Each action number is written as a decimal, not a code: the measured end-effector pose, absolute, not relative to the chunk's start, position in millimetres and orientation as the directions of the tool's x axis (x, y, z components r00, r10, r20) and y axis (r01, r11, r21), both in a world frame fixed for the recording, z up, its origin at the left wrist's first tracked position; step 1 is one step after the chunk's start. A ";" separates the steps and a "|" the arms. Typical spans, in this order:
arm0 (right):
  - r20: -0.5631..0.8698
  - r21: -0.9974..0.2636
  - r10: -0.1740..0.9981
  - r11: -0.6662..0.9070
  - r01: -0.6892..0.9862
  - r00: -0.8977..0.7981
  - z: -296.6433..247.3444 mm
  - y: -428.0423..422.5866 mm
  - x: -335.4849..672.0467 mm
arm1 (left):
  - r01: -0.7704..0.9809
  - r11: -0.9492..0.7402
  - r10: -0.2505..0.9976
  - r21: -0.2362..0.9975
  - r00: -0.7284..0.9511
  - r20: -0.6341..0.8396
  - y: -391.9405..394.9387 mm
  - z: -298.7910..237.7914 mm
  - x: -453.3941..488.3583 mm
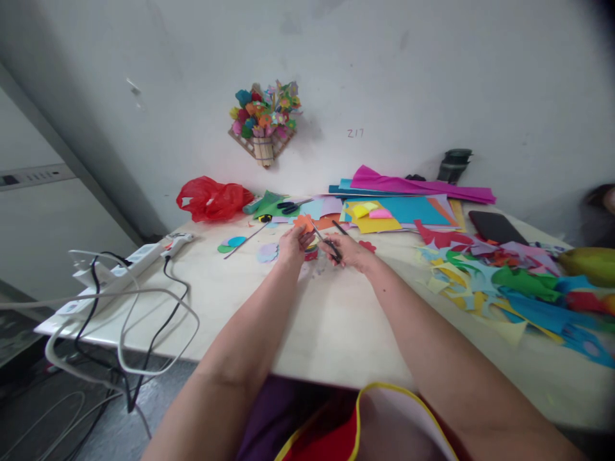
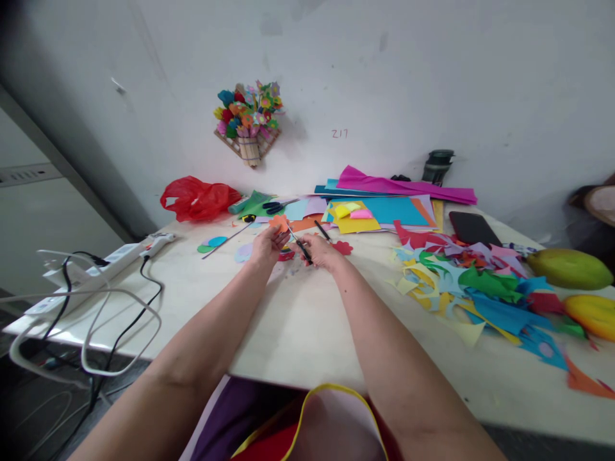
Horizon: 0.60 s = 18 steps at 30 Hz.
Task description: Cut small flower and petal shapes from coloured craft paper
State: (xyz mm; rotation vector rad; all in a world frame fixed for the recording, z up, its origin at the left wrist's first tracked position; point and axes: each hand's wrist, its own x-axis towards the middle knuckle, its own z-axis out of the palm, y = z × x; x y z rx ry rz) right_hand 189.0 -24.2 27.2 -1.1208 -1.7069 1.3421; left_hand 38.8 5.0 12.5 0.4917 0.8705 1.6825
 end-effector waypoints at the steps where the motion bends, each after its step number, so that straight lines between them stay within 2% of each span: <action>1: -0.010 -0.975 0.923 0.076 0.207 -0.386 27.8 -24.6 188.7 | -0.644 -0.103 0.950 0.758 -0.290 -0.117 5.1 12.7 38.6; 18: -0.018 -0.984 0.927 0.050 0.171 -0.375 27.3 -23.6 187.9 | -0.615 -0.074 0.946 0.785 -0.292 -0.140 3.7 18.3 35.4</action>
